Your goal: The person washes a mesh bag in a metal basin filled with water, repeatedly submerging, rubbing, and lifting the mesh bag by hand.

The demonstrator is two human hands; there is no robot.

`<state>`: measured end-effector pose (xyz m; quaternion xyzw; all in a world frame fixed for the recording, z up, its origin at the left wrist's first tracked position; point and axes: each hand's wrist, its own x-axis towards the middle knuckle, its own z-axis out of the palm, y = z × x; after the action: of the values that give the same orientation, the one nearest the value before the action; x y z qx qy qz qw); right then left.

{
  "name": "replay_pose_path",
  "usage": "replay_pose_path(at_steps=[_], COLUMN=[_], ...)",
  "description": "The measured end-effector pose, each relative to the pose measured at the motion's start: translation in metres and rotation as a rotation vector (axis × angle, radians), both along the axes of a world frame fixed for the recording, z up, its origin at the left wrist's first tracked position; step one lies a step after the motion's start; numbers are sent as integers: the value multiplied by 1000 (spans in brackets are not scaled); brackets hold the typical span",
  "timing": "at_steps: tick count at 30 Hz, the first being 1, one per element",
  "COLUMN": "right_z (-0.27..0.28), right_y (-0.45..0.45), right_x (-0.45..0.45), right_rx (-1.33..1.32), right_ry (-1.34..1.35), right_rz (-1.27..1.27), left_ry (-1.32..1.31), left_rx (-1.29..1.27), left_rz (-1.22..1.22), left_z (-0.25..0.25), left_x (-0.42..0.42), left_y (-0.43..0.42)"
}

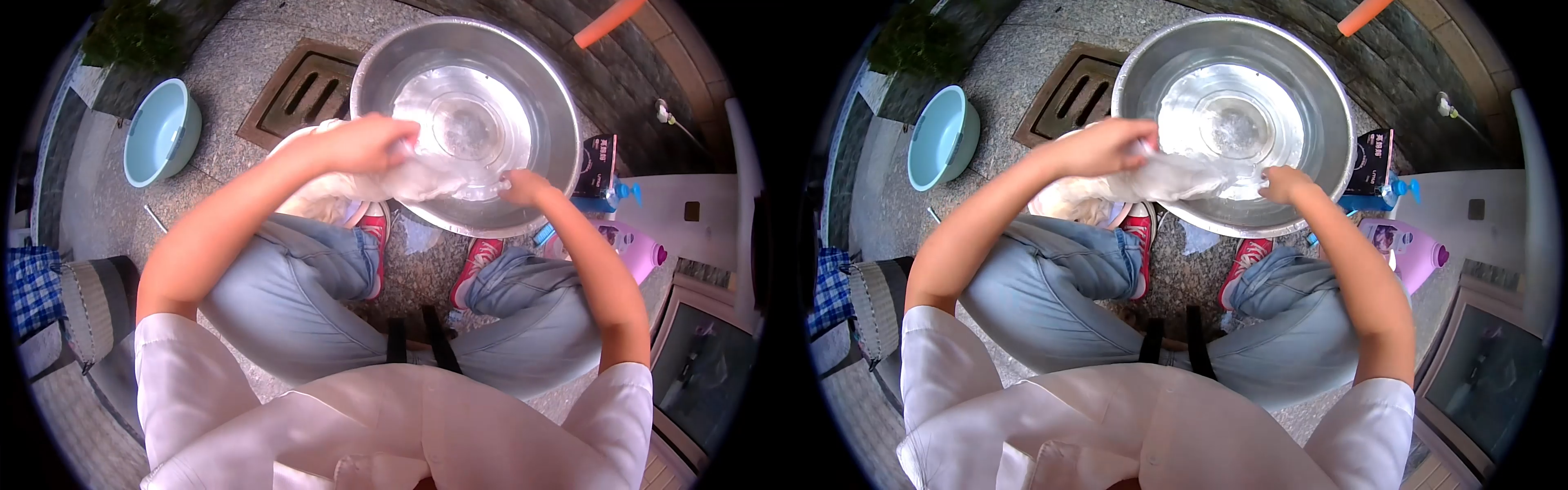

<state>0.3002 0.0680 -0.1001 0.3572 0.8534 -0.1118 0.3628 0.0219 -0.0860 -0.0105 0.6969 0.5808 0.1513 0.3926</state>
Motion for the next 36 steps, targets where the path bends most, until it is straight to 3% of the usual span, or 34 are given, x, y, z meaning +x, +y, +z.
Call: replay_pose_path(at_steps=[3, 5, 9, 11, 12, 14, 18, 20, 21, 22, 27, 30, 34, 36], right_z=[-8, -17, -24, -31, -35, -43, -36, -19, -12, -6, -5, 18, 27, 39], right_y=[-19, -40, -61, -63, -64, -64, -37, -25, -18, -11, -1, 0, 14, 14], right_x=[-16, -41, -61, -59, -55, -45, -39, -31, -26, -21, -8, -10, -17, -30], right_rx=[-336, -473, -657, -618, -621, -339, -238, -108, -108, -175, -142, -61, 128, 281], right_ry=[828, 1071, 889, 489, 492, 466, 380, 489, 481, 641, 1081, 857, 956, 1130], right_rz=[-235, -144, -94, -13, -19, 174, 147, 67, 65, -19, -154, -327, -195, 9], left_ry=[60, 112, 66, -4, -3, 12, 10, 134, -94, 120, 555, 639, 373, 341], left_rx=[11, 73, 104, 8, 4, -71, -143, 13, -198, 9, -276, -174, -82, -2], left_rz=[-195, -300, -373, -366, -371, -350, -293, -90, 44, 92, -9, -27, 273, 319], left_z=[-4, -15, -35, -31, -33, -38, -67, -111, -102, -105, -79, -50, -10, 0], left_x=[34, 49, 63, 62, 61, 59, 47, 40, 36, 34, 10, -5, -59, -78], left_y=[-20, -33, -47, -48, -47, -46, -43, -40, -28, -25, 1, 19, 27, 18])
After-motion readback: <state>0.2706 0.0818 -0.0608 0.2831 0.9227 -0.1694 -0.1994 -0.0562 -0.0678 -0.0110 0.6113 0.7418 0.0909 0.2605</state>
